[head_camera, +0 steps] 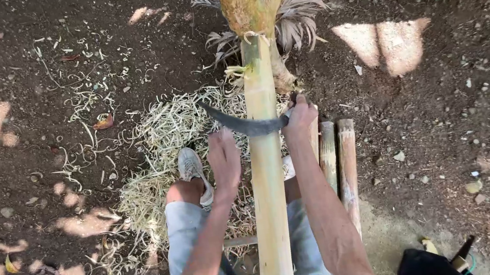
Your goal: Shaving bark and carving a wooden pole using a curved drawknife-style blade.
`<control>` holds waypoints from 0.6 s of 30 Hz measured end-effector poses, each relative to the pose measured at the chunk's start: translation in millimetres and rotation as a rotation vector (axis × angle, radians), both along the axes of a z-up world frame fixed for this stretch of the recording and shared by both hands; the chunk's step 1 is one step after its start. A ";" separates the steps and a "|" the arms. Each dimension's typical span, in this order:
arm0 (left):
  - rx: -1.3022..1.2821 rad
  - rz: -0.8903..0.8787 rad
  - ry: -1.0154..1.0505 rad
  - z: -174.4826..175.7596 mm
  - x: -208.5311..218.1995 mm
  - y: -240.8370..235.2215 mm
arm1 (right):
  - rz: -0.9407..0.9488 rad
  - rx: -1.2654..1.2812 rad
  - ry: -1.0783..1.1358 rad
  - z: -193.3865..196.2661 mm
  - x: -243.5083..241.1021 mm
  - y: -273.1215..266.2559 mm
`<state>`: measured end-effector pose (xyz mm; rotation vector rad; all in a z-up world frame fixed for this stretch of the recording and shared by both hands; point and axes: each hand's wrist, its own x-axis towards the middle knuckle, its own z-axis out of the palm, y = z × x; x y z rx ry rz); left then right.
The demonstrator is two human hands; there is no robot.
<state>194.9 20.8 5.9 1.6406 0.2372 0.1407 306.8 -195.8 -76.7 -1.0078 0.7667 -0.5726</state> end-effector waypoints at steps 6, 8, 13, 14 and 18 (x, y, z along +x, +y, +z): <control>-0.463 0.167 0.020 15.8 137.0 -25.6 | -0.128 -0.079 -0.114 22.6 67.0 -6.7; -0.380 0.245 -0.027 -5.4 169.9 -35.1 | -0.132 -0.065 -0.131 16.9 85.7 -11.4; 0.227 0.462 -0.021 -55.2 203.3 -49.7 | -0.178 -0.200 0.039 5.5 113.1 -15.9; 0.207 0.440 0.036 -49.7 203.0 -50.3 | -0.158 -0.210 0.026 4.8 115.1 -15.7; 0.045 0.303 0.203 -29.3 196.9 -50.5 | -0.053 -0.159 0.084 18.2 116.4 -15.9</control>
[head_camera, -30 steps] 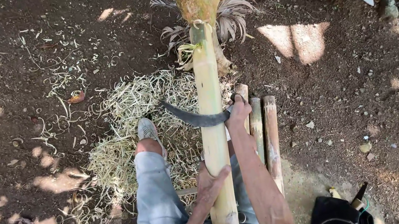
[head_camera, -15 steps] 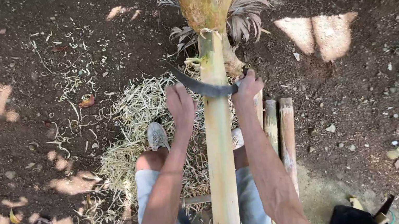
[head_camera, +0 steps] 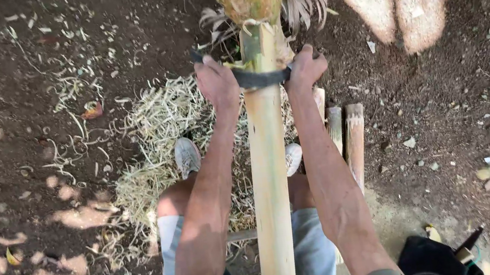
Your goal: Shaving bark and carving a wooden pole using a curved drawknife-style blade.
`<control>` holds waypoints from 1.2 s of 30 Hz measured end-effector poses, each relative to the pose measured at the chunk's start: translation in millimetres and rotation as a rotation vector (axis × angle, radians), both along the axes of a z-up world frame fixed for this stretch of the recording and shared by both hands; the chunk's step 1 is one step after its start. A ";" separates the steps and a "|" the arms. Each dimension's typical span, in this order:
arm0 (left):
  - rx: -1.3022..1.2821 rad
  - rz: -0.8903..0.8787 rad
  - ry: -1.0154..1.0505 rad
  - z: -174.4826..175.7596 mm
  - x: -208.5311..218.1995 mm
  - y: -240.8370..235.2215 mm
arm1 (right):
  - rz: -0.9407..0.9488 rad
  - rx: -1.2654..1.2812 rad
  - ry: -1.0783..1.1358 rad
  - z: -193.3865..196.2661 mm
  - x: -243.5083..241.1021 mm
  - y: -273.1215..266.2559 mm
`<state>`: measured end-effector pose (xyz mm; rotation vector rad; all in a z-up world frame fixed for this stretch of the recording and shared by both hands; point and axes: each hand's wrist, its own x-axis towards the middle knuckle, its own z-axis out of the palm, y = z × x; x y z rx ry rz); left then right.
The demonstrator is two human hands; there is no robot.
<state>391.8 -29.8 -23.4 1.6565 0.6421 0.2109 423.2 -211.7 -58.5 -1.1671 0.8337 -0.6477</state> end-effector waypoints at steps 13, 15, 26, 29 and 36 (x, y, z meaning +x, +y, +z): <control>0.093 0.053 -0.054 16.2 34.0 -7.4 | -0.019 0.012 0.000 -8.1 37.8 -9.1; 0.081 0.062 -0.088 15.6 41.4 -6.8 | 0.006 0.041 -0.033 2.4 45.7 -6.5; 0.071 0.063 -0.076 9.3 56.5 -8.3 | 0.003 -0.022 -0.140 -13.0 67.3 -15.9; 0.043 0.050 -0.071 5.2 71.5 -9.8 | -0.020 -0.006 -0.137 -8.8 80.0 -17.0; -0.014 -0.004 -0.077 -0.5 108.8 -11.9 | 0.020 -0.035 -0.168 -6.3 120.1 -25.8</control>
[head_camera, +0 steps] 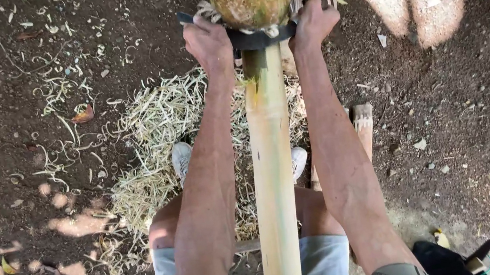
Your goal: Shaving bark and carving a wooden pole using a curved drawknife-style blade.
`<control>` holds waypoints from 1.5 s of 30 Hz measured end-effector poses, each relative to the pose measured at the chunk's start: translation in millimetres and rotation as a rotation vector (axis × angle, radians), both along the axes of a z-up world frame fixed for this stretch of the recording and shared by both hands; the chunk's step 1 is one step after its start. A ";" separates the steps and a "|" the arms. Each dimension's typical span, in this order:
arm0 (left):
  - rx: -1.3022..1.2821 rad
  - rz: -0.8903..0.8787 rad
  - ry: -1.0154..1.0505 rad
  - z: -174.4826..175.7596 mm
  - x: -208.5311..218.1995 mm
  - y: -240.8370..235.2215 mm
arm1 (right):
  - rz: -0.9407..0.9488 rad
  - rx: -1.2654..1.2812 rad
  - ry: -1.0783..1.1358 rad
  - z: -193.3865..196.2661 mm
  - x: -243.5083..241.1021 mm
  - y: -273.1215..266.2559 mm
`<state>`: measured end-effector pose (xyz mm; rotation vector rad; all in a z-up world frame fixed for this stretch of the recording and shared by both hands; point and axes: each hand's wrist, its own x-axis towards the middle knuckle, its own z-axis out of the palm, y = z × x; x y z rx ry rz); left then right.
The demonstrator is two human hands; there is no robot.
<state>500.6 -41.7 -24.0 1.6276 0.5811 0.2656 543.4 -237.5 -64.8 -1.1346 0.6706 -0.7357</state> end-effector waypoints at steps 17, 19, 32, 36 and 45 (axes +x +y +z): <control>0.006 -0.012 -0.021 -14.8 -100.6 13.1 | 0.004 -0.203 0.257 30.8 -115.2 22.3; 0.010 -0.001 0.012 -17.3 -108.1 14.7 | 0.008 -0.209 0.251 24.9 -123.3 23.5; -0.153 -0.008 0.041 1.5 -67.6 5.8 | -0.018 -0.052 0.181 13.4 -68.9 6.8; -0.084 -0.015 0.126 2.8 -40.5 3.9 | -0.008 0.021 0.155 27.8 -47.8 8.0; -0.027 0.060 -0.039 -24.7 -5.8 -6.9 | 0.039 -0.113 -0.031 -0.1 -4.5 -15.2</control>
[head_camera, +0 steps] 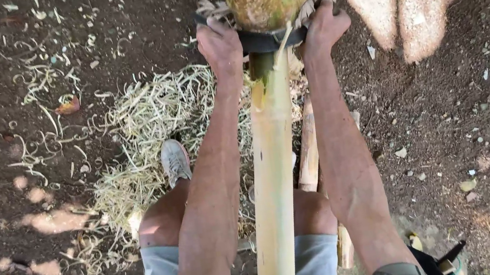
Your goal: Shaving bark and carving a wooden pole using a curved drawknife-style blade.
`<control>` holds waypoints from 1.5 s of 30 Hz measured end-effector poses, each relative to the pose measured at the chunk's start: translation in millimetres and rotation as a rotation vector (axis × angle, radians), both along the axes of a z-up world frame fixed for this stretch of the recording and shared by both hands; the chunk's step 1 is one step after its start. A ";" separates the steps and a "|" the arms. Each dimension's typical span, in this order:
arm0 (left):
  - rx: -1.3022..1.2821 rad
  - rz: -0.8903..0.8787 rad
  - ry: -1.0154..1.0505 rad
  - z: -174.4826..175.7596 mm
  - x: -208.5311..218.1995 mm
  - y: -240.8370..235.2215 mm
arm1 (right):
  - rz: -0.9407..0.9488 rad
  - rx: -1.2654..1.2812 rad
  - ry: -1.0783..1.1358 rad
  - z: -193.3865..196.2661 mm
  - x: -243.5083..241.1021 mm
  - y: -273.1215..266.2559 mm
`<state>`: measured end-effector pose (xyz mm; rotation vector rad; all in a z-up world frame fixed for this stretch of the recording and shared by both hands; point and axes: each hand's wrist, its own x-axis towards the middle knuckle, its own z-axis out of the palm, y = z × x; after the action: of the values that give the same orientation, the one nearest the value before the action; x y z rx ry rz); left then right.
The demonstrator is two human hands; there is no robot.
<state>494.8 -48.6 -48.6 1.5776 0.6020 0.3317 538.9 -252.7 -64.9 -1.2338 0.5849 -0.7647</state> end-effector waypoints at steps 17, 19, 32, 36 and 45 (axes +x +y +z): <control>-0.182 -0.137 0.081 -8.9 -108.3 18.1 | -0.083 -0.302 0.430 48.0 -120.4 39.2; -0.080 -0.104 0.104 -9.1 -106.9 16.1 | -0.070 -0.202 0.454 60.7 -122.4 45.5; -0.134 -0.025 0.033 5.8 -35.4 7.4 | -0.076 -0.027 0.280 53.3 -48.4 32.4; -0.132 -0.044 0.055 -3.8 2.0 3.7 | -0.111 -0.061 0.299 49.0 -14.1 22.0; -0.063 -0.135 0.105 -8.9 0.6 12.7 | -0.122 -0.035 0.410 63.1 -38.1 33.0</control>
<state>495.4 -35.9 -57.5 1.5730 0.5780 0.1282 500.7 -219.7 -1.8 -1.4076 0.9924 -0.6258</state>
